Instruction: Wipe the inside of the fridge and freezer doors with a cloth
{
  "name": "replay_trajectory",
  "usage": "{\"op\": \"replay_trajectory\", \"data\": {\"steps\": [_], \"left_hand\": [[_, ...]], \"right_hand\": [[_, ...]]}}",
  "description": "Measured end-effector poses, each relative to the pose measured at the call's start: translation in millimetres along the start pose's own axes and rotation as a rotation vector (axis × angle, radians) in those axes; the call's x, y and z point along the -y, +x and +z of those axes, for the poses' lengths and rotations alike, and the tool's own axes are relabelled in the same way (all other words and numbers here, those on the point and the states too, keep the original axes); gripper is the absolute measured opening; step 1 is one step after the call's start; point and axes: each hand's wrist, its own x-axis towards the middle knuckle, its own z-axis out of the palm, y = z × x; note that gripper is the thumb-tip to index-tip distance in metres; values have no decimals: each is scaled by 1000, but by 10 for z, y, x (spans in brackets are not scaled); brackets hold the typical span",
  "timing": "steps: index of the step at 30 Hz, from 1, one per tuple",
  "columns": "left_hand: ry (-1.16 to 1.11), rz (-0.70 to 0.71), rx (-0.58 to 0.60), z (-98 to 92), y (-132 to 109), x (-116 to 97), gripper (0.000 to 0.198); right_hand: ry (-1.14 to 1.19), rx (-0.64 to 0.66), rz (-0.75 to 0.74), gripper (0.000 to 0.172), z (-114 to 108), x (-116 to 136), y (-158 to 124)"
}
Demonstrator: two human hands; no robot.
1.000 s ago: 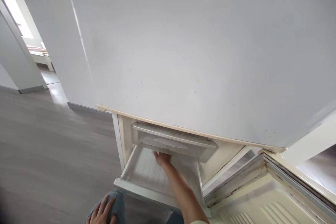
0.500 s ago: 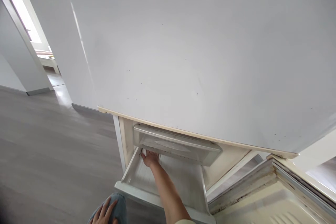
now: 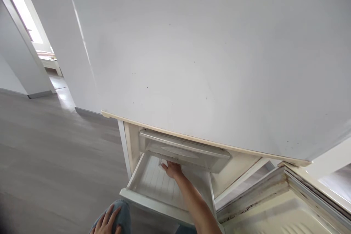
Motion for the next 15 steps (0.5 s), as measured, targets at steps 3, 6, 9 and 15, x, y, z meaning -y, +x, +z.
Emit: {"op": "replay_trajectory", "data": {"steps": [3, 6, 9, 15], "left_hand": [[9, 2, -56, 58, 18, 10, 61], [7, 9, -85, 45, 4, 3, 60], [-1, 17, -46, 0, -27, -14, 60], [-24, 23, -69, -20, -37, 1, 60]], "right_hand": [[-19, -19, 50, 60, -29, -228, -113], [-58, -18, 126, 60, -27, -440, -226], [-96, -39, 199, 60, -8, -639, -330], [-148, -19, 351, 67, 16, -863, -525]]}}
